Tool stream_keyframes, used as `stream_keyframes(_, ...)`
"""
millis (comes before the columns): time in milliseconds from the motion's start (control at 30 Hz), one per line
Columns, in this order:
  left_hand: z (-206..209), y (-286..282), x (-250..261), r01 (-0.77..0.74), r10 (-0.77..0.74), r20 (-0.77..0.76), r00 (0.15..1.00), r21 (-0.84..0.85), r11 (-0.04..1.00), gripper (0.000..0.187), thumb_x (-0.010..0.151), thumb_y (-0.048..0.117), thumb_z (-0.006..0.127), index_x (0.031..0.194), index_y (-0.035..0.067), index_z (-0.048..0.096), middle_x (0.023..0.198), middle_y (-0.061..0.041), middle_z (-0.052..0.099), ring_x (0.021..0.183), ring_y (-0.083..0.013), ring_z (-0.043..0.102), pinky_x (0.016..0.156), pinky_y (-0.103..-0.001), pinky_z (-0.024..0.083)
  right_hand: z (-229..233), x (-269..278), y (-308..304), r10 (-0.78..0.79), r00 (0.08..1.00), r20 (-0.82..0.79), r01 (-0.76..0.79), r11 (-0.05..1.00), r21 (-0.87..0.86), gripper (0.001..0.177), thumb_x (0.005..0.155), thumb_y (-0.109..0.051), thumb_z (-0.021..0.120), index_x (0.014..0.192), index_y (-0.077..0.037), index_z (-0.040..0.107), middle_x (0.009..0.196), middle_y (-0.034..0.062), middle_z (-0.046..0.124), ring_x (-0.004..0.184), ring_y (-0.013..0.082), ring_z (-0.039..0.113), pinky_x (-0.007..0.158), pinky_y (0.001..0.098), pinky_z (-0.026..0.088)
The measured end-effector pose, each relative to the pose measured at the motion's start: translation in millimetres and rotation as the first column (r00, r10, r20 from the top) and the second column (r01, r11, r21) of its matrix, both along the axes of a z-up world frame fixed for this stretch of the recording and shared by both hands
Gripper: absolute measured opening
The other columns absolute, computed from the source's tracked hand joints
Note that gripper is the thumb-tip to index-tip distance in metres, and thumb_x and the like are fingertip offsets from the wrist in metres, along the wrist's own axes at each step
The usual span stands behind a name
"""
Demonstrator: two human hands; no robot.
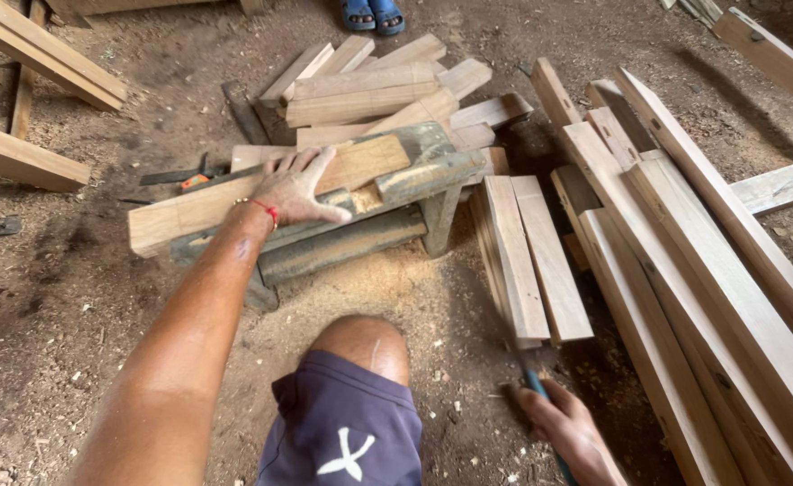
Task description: The person saws through a piece of lumber by hand using a hand saw while holding the wood steady with their other hand on a wooden bench.
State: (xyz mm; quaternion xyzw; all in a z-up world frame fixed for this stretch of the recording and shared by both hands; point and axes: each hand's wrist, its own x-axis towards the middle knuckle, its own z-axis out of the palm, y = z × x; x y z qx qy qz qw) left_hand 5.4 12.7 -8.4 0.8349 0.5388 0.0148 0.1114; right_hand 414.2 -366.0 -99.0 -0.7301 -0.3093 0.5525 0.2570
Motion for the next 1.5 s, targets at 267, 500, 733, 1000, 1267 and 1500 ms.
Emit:
stream_keyframes(267, -3.2, 4.5, 13.5, -0.077, 0.077, 0.032, 0.997, 0.009, 0.997, 0.083, 0.095, 0.074, 0.031, 0.164, 0.030, 0.020, 0.169, -0.013, 0.022, 0.155, -0.0375, 0.021, 0.123, -0.066, 0.006, -10.8, -29.8, -27.1, -0.208, 0.891, -0.404, 0.432, 0.664, 0.610, 0.051, 0.100, -0.034, 0.057, 0.127, 0.010, 0.060, 0.074, 0.0097, 0.059, 0.072, 0.0177, 0.056, 0.070, 0.0350, 0.046)
stream_keyframes(500, -8.2, 8.5, 28.0, -0.056, 0.057, -0.018, 0.998, 0.065, 0.996, 0.087, 0.091, 0.081, 0.022, 0.164, 0.033, 0.021, 0.166, -0.014, 0.031, 0.151, -0.0382, 0.031, 0.124, -0.065, 0.015, -18.4, -58.7, -3.7, -0.191, 0.925, -0.330, 0.357, 0.740, 0.571, 0.042, 0.101, -0.038, 0.056, 0.110, 0.001, 0.069, 0.069, 0.0041, 0.058, 0.061, 0.0128, 0.050, 0.052, 0.0296, 0.039)
stream_keyframes(733, -7.6, 0.2, 28.4, 0.031, -0.019, -0.083, 0.996, 0.141, 0.990, 0.124, 0.074, 0.102, 0.034, 0.161, 0.014, 0.027, 0.164, -0.019, 0.033, 0.152, -0.0372, 0.030, 0.125, -0.058, 0.016, -8.4, -89.2, 32.0, -0.140, 0.960, -0.244, 0.258, 0.779, 0.571, 0.045, 0.099, -0.042, 0.059, 0.100, 0.000, 0.072, 0.067, 0.0024, 0.060, 0.058, 0.0099, 0.051, 0.050, 0.0268, 0.039)
stream_keyframes(1000, -7.7, -10.4, 38.0, 0.228, -0.173, -0.189, 0.967, 0.328, 0.917, 0.089, 0.089, 0.075, 0.052, 0.155, 0.017, 0.039, 0.164, -0.018, 0.026, 0.150, -0.0388, 0.024, 0.122, -0.057, 0.014, -62.7, -105.0, 50.5, 0.014, 0.781, -0.624, 0.425, 0.720, 0.548, 0.040, 0.103, -0.034, 0.056, 0.115, 0.003, 0.064, 0.067, 0.0031, 0.058, 0.056, 0.0125, 0.053, 0.050, 0.0302, 0.045)
stream_keyframes(1267, -13.4, -19.8, 39.1, 0.450, -0.321, -0.364, 0.875, 0.363, 0.816, 0.057, 0.110, 0.054, 0.045, 0.149, 0.013, 0.047, 0.157, -0.016, 0.040, 0.148, -0.0307, 0.038, 0.129, -0.053, 0.020, -78.3, -93.1, 53.6, 0.001, 0.963, -0.270, 0.164, 0.790, 0.591, 0.036, 0.103, -0.032, 0.051, 0.115, -0.001, 0.065, 0.063, 0.0041, 0.059, 0.055, 0.0123, 0.051, 0.050, 0.0284, 0.040)
stream_keyframes(1500, 34.4, -24.4, 45.5, -0.136, 0.136, -0.004, 0.991, -0.047, 0.990, 0.113, 0.069, 0.071, 0.072, 0.158, 0.016, 0.029, 0.164, -0.004, 0.025, 0.133, -0.0334, 0.047, 0.105, -0.046, 0.049, -72.1, -97.1, 39.7, -0.105, 0.696, -0.710, 0.547, 0.718, 0.430, 0.052, 0.097, -0.044, 0.064, 0.108, 0.007, 0.061, 0.062, 0.0039, 0.049, 0.053, 0.0136, 0.045, 0.048, 0.0308, 0.038)
